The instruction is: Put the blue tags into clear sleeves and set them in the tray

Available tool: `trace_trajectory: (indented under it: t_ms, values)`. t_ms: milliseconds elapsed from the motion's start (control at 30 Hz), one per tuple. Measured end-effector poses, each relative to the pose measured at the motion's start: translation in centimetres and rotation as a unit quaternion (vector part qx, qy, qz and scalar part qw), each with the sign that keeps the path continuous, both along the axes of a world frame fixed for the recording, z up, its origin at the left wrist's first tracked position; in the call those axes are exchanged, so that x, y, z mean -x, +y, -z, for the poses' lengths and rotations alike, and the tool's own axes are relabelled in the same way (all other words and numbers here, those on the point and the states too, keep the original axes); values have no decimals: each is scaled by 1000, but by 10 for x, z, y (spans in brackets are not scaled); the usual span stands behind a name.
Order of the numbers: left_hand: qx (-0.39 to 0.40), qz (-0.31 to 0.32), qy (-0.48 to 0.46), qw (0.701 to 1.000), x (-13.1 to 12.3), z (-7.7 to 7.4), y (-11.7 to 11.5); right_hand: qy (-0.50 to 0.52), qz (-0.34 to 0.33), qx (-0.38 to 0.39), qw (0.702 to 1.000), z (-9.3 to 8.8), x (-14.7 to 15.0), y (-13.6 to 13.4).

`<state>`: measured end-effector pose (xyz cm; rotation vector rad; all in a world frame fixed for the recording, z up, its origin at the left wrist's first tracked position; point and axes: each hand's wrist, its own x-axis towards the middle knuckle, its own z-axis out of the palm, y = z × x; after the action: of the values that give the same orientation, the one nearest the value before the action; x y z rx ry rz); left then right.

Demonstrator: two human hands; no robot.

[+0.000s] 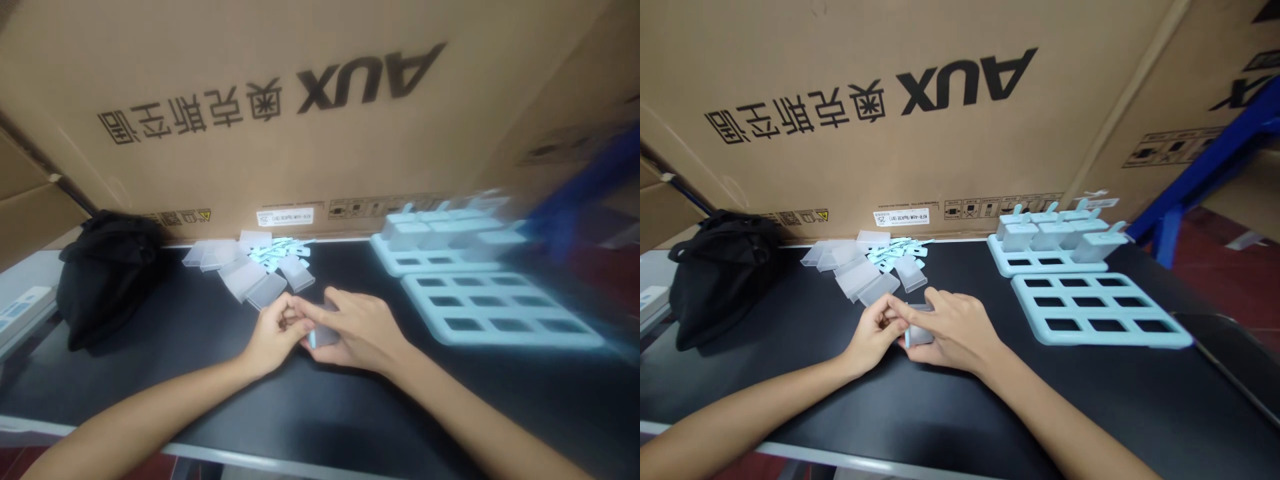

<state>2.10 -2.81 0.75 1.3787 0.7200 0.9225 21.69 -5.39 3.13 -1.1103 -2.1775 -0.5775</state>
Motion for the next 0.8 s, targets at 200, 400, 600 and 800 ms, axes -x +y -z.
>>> trace_trajectory:
  t_ms: [200, 400, 600, 800]
  values:
    - [27, 20, -22, 999, -1, 2, 4, 17, -18, 25, 999, 1, -1, 2]
    - [46, 41, -45, 997, 0, 4, 7, 16, 13, 47, 999, 2, -2, 4]
    - [91, 39, -34, 995, -1, 4, 6, -25, 15, 76, 997, -3, -8, 5]
    - [119, 19, -19, 993, -2, 2, 7, -71, 13, 29, 997, -8, -13, 4]
